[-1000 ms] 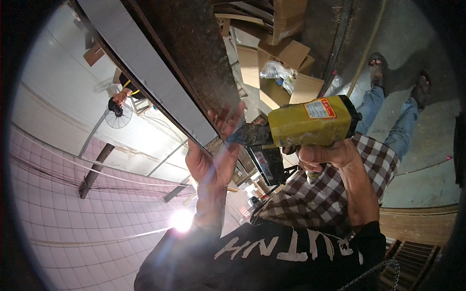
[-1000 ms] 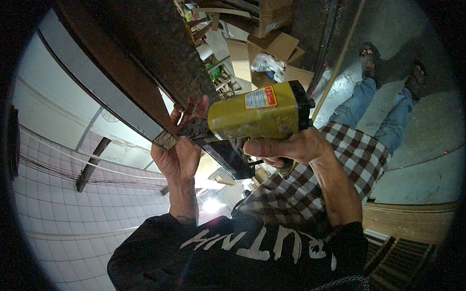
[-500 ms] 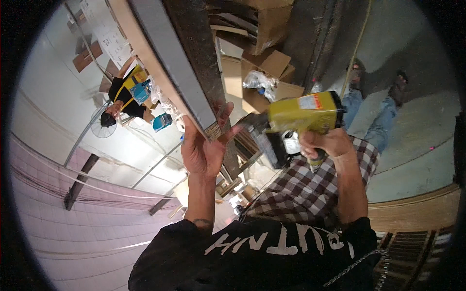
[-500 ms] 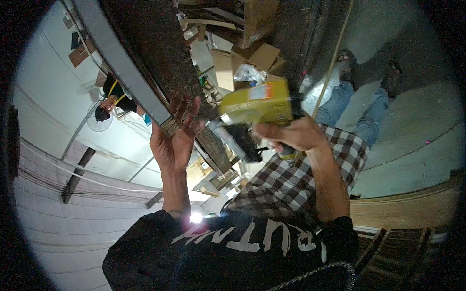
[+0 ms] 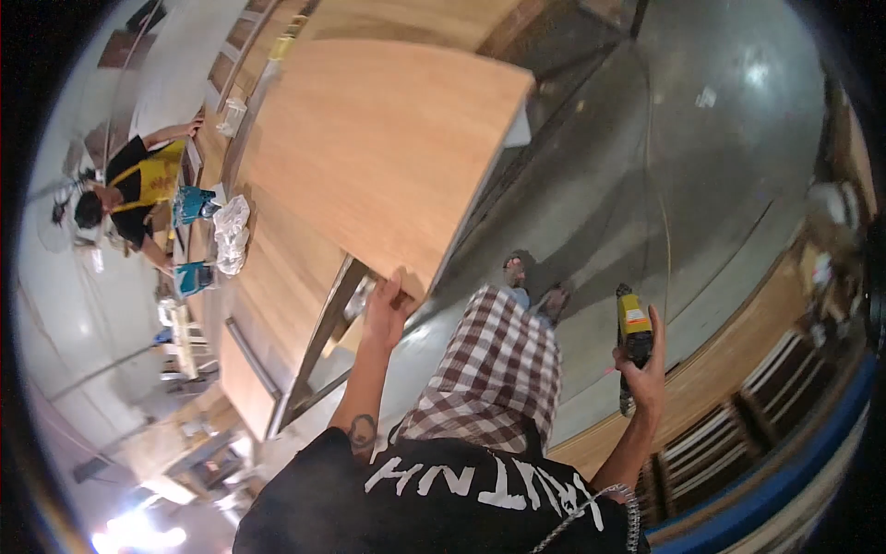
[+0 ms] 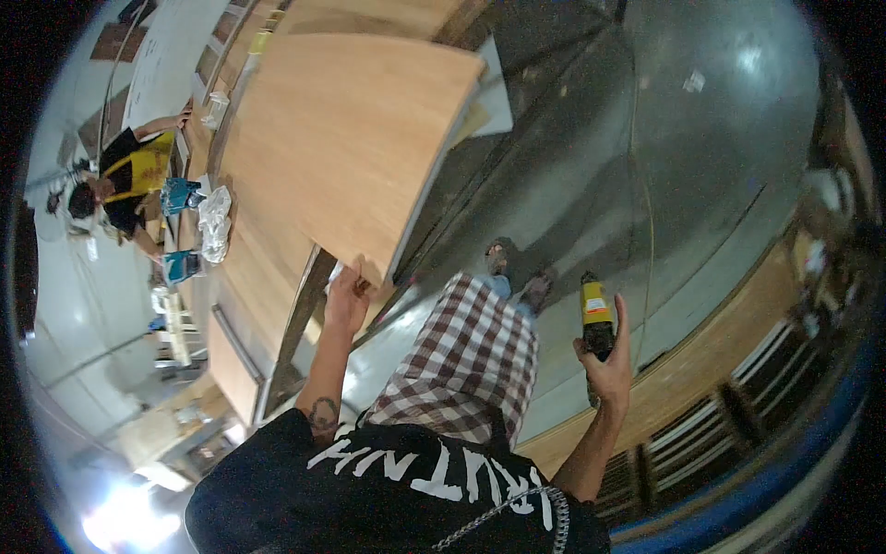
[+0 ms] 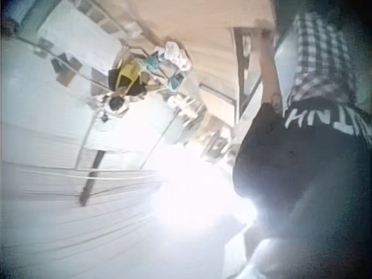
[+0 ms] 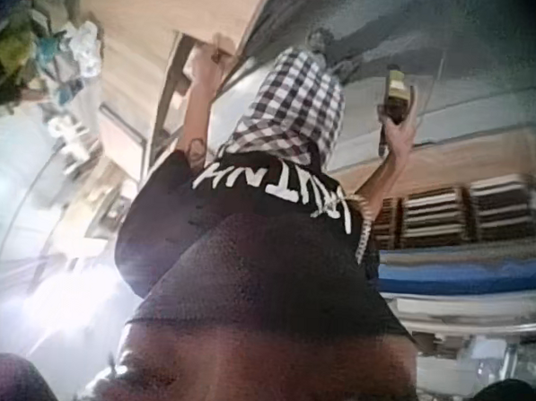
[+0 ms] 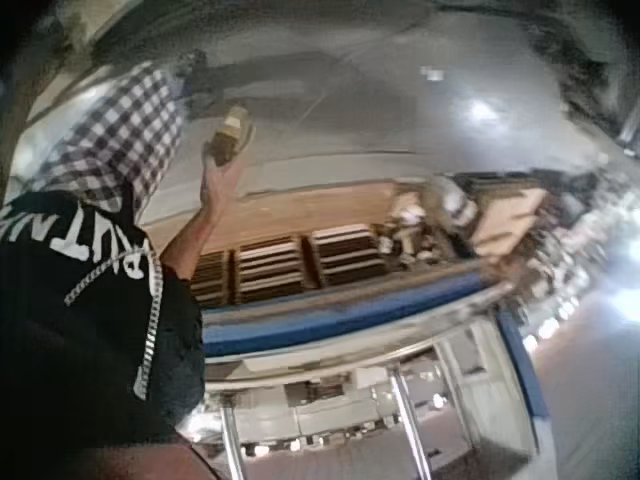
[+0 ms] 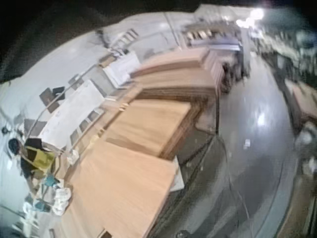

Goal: The person uses a nail gun to attach thin wooden panels and strips to larger wooden boards on a workbench in a factory setting.

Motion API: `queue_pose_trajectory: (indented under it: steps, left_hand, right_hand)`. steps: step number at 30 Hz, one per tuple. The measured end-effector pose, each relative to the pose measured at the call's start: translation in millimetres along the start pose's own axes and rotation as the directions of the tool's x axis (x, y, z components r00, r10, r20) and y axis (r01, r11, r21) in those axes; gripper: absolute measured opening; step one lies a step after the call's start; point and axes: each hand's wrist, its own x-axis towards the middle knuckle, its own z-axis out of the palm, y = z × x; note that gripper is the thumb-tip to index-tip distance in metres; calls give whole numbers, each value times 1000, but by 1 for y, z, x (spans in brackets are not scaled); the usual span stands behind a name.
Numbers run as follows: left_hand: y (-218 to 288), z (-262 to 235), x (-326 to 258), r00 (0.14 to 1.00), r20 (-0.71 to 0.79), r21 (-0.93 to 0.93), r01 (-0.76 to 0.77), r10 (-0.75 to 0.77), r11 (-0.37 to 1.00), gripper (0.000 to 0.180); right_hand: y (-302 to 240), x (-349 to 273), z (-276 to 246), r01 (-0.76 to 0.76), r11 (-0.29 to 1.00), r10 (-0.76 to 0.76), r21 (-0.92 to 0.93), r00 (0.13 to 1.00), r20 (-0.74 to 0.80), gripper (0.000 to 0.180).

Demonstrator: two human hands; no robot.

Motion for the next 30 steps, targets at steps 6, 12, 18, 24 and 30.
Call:
queue_pose_trajectory:
  steps: [6,12,18,24,30]
  left_hand:
    - [54,-27,-53,991,-64,-47,118,-121,992,39]
    - [35,-37,-66,984,-116,-150,119,-137,982,36]
    - [4,-35,-53,985,-118,-244,91,-123,965,26]
    - [20,-24,-48,938,-315,-369,23,-148,929,20]
    - [27,-8,-33,917,-397,-434,-143,-47,889,24]
  right_hand:
    - [-214,48,20,231,926,-96,-298,908,408,71]
    - [-301,204,144,621,508,-294,-596,776,558,69]
    - [-272,364,256,668,81,-316,-740,721,617,67]
    - [-269,359,278,825,-101,-805,-556,261,533,45]
    - [-239,275,205,423,647,203,-634,706,678,50]
